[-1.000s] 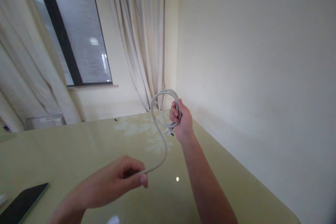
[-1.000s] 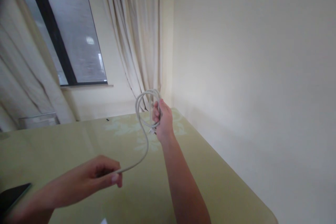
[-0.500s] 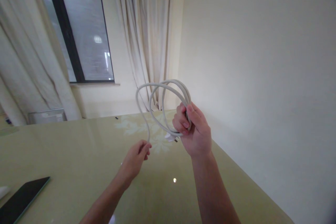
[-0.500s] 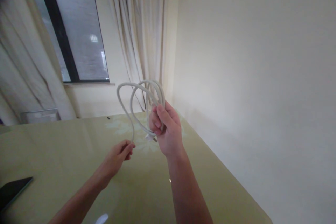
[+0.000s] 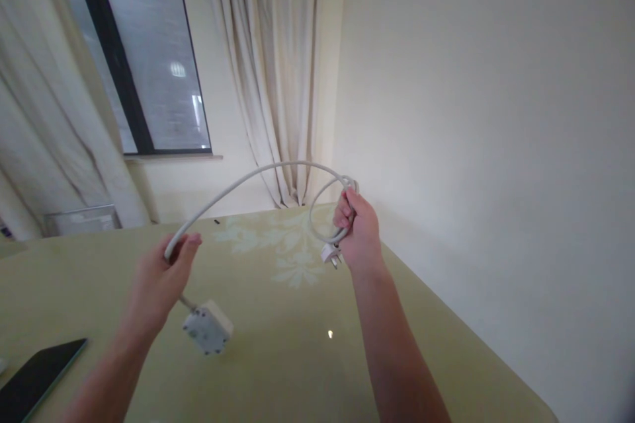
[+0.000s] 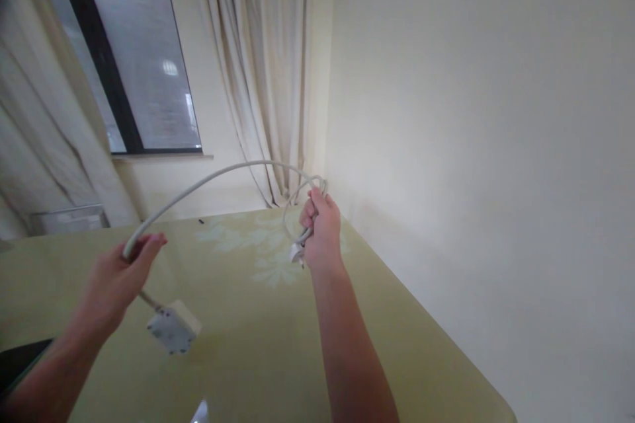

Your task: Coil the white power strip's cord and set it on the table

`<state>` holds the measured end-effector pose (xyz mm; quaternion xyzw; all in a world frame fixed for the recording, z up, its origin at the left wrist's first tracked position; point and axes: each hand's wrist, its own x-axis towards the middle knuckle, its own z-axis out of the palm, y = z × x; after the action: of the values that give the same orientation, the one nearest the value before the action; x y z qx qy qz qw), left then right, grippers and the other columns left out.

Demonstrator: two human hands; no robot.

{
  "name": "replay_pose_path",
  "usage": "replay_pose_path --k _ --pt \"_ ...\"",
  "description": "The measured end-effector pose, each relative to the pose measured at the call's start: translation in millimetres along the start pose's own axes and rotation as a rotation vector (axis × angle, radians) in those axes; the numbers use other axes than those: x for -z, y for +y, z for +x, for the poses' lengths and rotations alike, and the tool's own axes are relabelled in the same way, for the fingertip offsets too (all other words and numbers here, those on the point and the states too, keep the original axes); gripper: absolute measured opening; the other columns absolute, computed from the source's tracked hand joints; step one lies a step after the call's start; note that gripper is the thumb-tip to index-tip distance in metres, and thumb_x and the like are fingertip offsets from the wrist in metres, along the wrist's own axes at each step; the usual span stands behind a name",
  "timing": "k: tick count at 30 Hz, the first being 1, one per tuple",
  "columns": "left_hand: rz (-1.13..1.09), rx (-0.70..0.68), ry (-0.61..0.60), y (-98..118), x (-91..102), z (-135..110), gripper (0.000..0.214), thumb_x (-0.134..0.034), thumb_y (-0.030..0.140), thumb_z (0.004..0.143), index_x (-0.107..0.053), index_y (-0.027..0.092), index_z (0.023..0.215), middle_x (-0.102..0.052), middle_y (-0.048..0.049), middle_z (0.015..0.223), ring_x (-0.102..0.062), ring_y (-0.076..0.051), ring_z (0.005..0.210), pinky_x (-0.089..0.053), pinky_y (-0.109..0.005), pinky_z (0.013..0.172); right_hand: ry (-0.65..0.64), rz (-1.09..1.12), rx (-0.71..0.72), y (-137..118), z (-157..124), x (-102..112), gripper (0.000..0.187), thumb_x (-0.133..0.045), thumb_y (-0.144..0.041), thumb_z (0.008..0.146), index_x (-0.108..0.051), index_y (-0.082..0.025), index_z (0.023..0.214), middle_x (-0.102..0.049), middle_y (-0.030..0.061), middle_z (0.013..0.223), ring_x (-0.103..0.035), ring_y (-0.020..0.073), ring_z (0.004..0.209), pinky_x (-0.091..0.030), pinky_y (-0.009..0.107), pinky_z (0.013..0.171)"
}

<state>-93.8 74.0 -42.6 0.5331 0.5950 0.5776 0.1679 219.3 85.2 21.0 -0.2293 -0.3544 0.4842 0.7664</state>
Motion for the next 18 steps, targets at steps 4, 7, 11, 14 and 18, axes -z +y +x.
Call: replay_pose_path --k 4,7,11,14,18 --pt "-0.093 0.106 -0.303 13.8 15.8 -7.3 0.058 -0.079 0.073 0.07 -0.079 0.022 0.097 -0.073 -0.0072 0.101 -0.062 -0.023 0.093 -0.05 -0.025 0.065 0.075 -0.076 -0.009 13.2 12.3 9.9 0.041 -0.09 -0.043 0.071 -0.056 -0.021 0.077 -0.051 -0.0083 0.056 -0.041 0.0051 0.045 -0.031 0.018 0.041" --pt "-0.412 0.218 -0.339 26.5 5.8 -19.4 0.056 -0.082 0.071 0.071 -0.076 0.021 0.095 -0.067 -0.0038 0.086 -0.056 -0.014 0.074 -0.047 -0.018 0.058 0.095 -0.13 -0.084 21.3 12.7 9.4 0.036 -0.089 -0.039 0.07 -0.058 -0.02 0.076 -0.056 -0.0064 0.058 -0.046 0.0065 0.048 -0.036 0.019 0.043" --pt "-0.771 0.255 -0.375 49.6 -17.5 -38.0 0.04 -0.076 0.06 0.086 -0.07 0.025 0.105 -0.035 0.0087 0.061 -0.021 -0.006 0.047 -0.022 -0.014 0.039 0.021 -0.223 -0.157 29.3 5.5 0.2 0.034 -0.088 -0.041 0.068 -0.064 -0.02 0.078 -0.06 -0.0051 0.062 -0.045 0.007 0.049 -0.033 0.021 0.044" --pt "-0.867 0.26 -0.359 60.9 -28.5 -48.2 0.044 -0.083 0.048 0.083 -0.072 0.022 0.117 -0.032 0.009 0.065 -0.022 -0.005 0.05 -0.023 -0.013 0.04 -0.13 -0.308 -0.138 30.5 -6.0 -11.2 0.036 -0.088 -0.043 0.068 -0.064 -0.019 0.076 -0.067 -0.0017 0.067 -0.041 0.0065 0.049 -0.03 0.022 0.045" --pt "-0.759 0.174 -0.31 58.1 -38.0 -54.6 0.044 -0.086 0.049 0.08 -0.078 0.017 0.11 -0.059 -0.0008 0.081 -0.045 -0.008 0.062 -0.04 -0.016 0.05 -0.326 -0.437 -0.179 32.3 -25.3 -25.4 0.038 -0.088 -0.046 0.07 -0.061 -0.02 0.077 -0.072 0.0001 0.07 -0.034 0.0065 0.046 -0.024 0.024 0.044"
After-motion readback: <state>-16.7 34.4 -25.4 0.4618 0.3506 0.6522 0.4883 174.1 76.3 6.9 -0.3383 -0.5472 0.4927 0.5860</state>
